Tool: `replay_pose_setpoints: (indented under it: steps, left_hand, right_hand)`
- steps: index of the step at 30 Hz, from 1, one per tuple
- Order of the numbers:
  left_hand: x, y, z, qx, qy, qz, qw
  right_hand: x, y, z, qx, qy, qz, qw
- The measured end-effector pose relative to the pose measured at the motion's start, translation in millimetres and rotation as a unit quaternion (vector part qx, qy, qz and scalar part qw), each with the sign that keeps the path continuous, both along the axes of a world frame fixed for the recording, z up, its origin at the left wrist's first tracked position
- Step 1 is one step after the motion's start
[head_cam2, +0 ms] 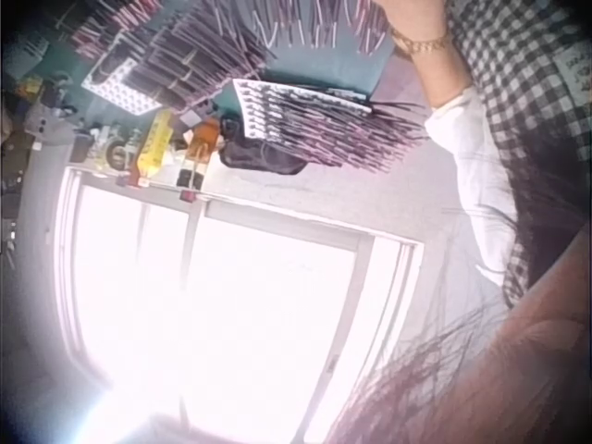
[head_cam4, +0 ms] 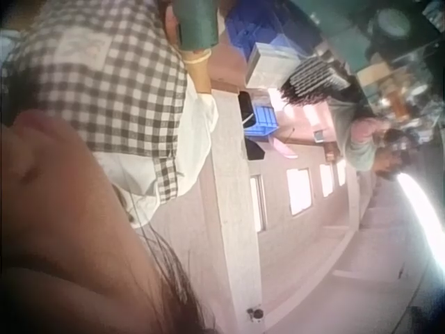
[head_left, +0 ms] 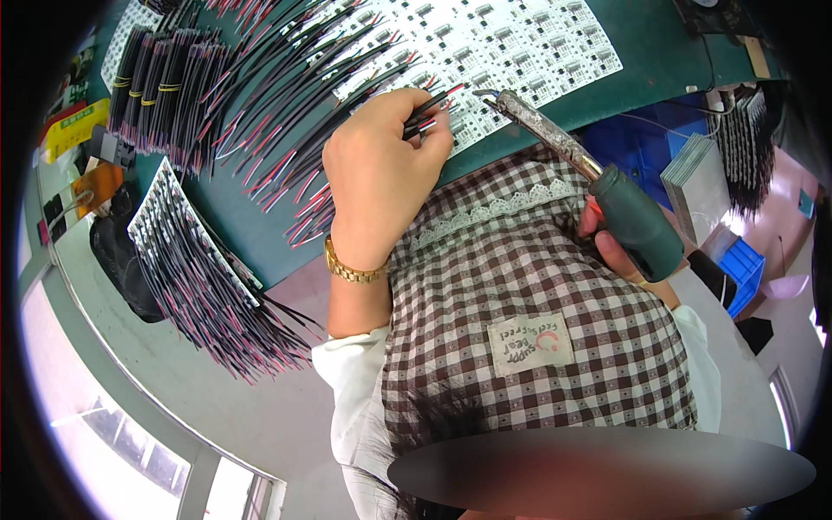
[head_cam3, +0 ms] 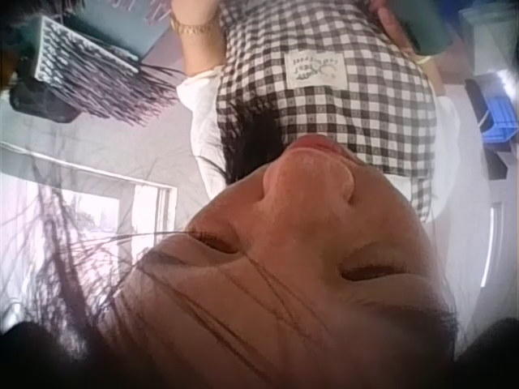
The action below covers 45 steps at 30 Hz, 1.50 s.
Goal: The person solders multiple sets of black and red wires onto points on a large array of circuit boards using a soldering iron and solder.
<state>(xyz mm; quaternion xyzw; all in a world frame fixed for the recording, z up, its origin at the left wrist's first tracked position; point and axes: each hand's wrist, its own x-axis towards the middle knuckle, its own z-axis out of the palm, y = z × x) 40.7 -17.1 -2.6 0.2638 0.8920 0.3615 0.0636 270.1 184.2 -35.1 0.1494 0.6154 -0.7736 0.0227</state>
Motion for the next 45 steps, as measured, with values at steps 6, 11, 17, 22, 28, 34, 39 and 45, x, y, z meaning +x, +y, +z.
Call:
replay_pose_setpoints:
  steps: [6,11,17,22,28,34,39,45]
  left_hand:
    - [-12,-5,-2,-0.012,-0.040,-0.053,0.998]
    - [-19,-5,1,-0.021,-0.011,-0.116,0.993]
    - [-17,-5,-2,-0.016,-0.013,-0.101,0.995]
    - [-17,-6,-2,-0.011,-0.005,-0.107,0.994]
    - [-16,-7,-8,-0.008,0.020,-0.112,0.993]
    - [-16,-5,1,0.008,-0.024,-0.083,0.996]
    - [-19,-24,-6,0.120,0.160,-0.059,0.978]
    - [18,-12,18,0.097,0.013,-0.040,0.994]
  right_hand:
    - [-2,-5,-3,-0.044,-0.001,-0.057,0.997]
    - [-14,-7,15,0.237,0.014,-0.002,0.971]
    - [-23,4,24,0.290,0.061,0.119,0.948]
    - [-15,9,20,0.261,0.038,0.103,0.959]
    - [-11,-5,-4,0.170,0.087,-0.004,0.982]
    - [-20,-6,2,0.094,0.050,-0.076,0.991]
    - [-26,-5,7,0.115,0.106,0.074,0.985]
    - [-33,17,24,0.207,0.114,0.168,0.957]
